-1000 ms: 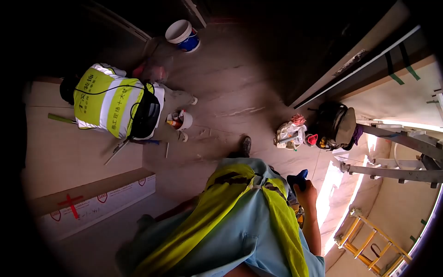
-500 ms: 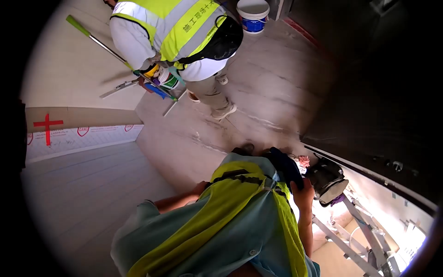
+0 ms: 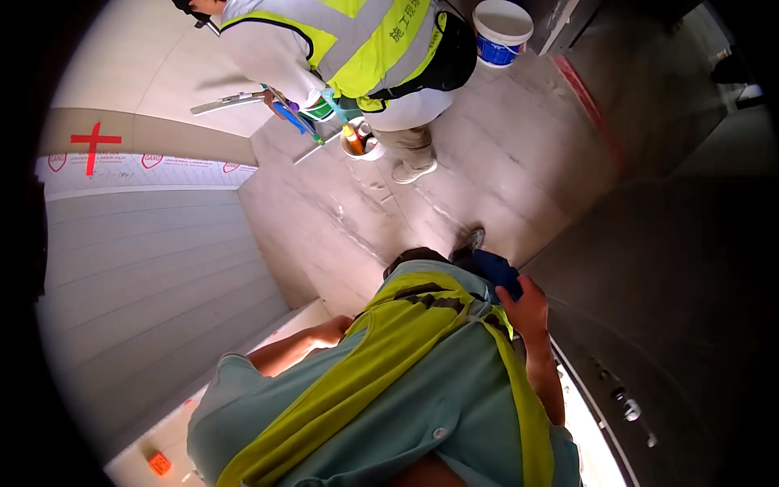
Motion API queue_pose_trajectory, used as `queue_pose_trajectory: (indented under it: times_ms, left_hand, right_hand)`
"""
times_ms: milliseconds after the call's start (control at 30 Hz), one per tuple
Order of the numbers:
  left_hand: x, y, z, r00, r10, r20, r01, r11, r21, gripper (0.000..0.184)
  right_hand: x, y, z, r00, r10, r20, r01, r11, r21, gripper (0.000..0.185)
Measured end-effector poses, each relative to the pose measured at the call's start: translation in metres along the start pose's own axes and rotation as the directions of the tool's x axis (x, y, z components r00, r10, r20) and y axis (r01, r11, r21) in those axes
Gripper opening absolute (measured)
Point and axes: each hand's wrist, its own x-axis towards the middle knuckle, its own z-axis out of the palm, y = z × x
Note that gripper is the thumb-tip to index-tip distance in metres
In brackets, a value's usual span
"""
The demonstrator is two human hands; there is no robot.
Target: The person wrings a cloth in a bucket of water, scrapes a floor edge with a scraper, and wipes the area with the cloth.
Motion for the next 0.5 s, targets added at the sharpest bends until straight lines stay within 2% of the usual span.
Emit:
queue_pose_trajectory:
  times_ms: [33, 67, 100, 133, 167, 233, 267, 300, 367, 400, 433, 500]
  left_hand:
    - [0.001, 0.051, 0.007, 0.994, -0.098, -0.042, 0.101, 0.992, 0.077, 0.018]
    - [0.018, 0.043, 0.015, 0.991, -0.112, -0.076, 0.118, 0.99, 0.073, 0.017]
    - [0.036, 0.034, 0.018, 0.986, -0.123, -0.112, 0.132, 0.988, 0.077, 0.017]
    - [0.044, 0.038, 0.02, 0.976, -0.209, -0.068, 0.213, 0.974, 0.071, 0.028]
    - [0.059, 0.015, 0.021, 0.956, -0.288, -0.054, 0.285, 0.957, -0.058, 0.029]
    - [0.056, 0.024, 0.024, 0.983, -0.148, -0.104, 0.105, 0.935, -0.338, 0.028]
    - [0.049, 0.035, 0.021, 0.977, -0.17, -0.13, 0.105, 0.911, -0.399, 0.026]
    - [0.046, 0.037, 0.022, 0.956, -0.18, -0.232, 0.051, 0.88, -0.473, 0.027]
    - [0.04, 0.043, 0.023, 0.908, -0.215, -0.36, -0.009, 0.848, -0.53, 0.029]
    - [0.037, 0.049, 0.025, 0.903, -0.226, -0.367, -0.027, 0.821, -0.571, 0.032]
    - [0.035, 0.054, 0.031, 0.876, -0.251, -0.411, -0.02, 0.834, -0.551, 0.027]
    - [0.029, 0.042, 0.039, 0.873, -0.206, -0.443, 0.009, 0.913, -0.408, 0.02]
  right_hand:
    - [0.016, 0.003, -0.007, 0.999, -0.045, -0.007, 0.045, 0.999, -0.014, 0.04]
    - [0.029, 0.004, -0.013, 0.996, -0.087, -0.008, 0.087, 0.996, -0.025, 0.04]
    - [0.044, 0.004, -0.019, 0.999, -0.05, 0.021, 0.05, 0.999, -0.014, 0.04]
    - [0.057, 0.004, -0.026, 0.998, -0.011, 0.054, 0.012, 1.0, -0.005, 0.04]
    - [0.067, -0.002, -0.033, 0.996, 0.026, 0.09, -0.026, 1.0, -0.004, 0.04]
    - [0.083, -0.01, -0.043, 0.994, -0.004, 0.108, 0.006, 1.0, -0.019, 0.038]
    - [0.089, -0.008, -0.043, 0.992, -0.037, 0.118, 0.037, 0.999, 0.002, 0.038]
    - [0.099, -0.011, -0.045, 0.99, -0.077, 0.119, 0.074, 0.997, 0.029, 0.038]
    - [0.113, -0.021, -0.05, 0.974, -0.108, 0.198, 0.102, 0.994, 0.041, 0.038]
    - [0.12, -0.023, -0.05, 0.967, -0.131, 0.217, 0.119, 0.991, 0.067, 0.038]
    - [0.125, -0.025, -0.049, 0.959, -0.154, 0.236, 0.134, 0.986, 0.096, 0.038]
    - [0.139, -0.033, -0.045, 0.943, -0.194, 0.271, 0.171, 0.98, 0.106, 0.036]
